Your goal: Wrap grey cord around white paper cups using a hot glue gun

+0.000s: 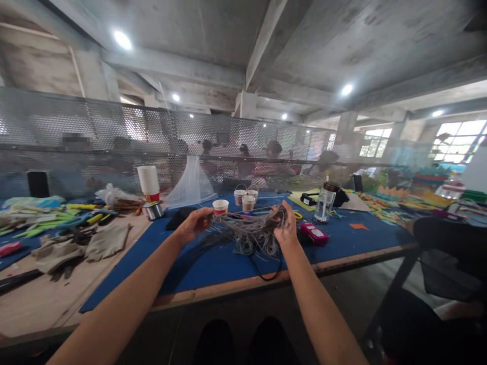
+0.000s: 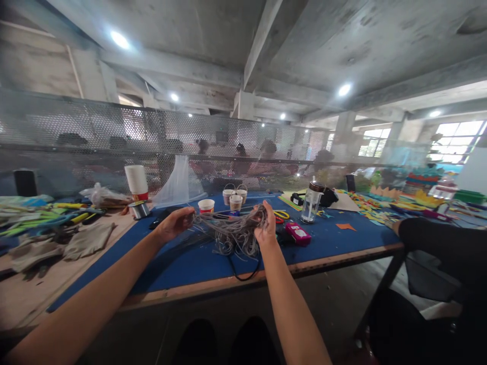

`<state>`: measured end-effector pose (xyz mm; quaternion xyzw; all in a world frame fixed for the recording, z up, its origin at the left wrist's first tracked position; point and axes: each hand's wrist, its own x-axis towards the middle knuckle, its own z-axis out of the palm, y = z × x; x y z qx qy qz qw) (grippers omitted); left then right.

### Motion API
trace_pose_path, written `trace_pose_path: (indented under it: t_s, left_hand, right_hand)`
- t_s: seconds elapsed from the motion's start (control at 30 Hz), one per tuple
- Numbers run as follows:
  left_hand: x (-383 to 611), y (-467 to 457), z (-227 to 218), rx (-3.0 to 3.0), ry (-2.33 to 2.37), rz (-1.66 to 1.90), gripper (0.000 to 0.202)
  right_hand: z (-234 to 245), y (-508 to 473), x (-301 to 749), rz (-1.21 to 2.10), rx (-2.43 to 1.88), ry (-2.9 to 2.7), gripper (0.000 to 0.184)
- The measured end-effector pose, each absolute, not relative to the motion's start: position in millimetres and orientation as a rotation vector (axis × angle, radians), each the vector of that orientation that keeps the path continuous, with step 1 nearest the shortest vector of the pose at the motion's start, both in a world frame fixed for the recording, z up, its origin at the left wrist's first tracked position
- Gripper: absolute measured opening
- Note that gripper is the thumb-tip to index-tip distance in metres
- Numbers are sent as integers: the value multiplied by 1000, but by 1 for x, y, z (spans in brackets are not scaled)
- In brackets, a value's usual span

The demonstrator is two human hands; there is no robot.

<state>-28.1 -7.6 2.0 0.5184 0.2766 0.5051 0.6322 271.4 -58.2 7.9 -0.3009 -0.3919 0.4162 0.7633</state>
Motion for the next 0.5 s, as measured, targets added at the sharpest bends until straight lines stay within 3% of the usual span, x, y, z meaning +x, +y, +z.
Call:
trace_pose_path:
  t_s: [0.1,0.27,0.4,0.5]
  left_hand:
    - [-30,-7,2,1186,645,1183,17]
    - [-32,-7,2,1101,593,1197,24]
    - [-30,-8,2,1035,500,1159,26]
    - [-31,-10,4,980,456,1153,28]
  right_hand:
    - [4,-54,265,800,-785,-901,24]
    - [1,-61,247,232,-961,-1301,23]
    - [-7,-75,220,453,-1018,-1822,32]
    - [-19,-79,206,228,-1110,-2039,26]
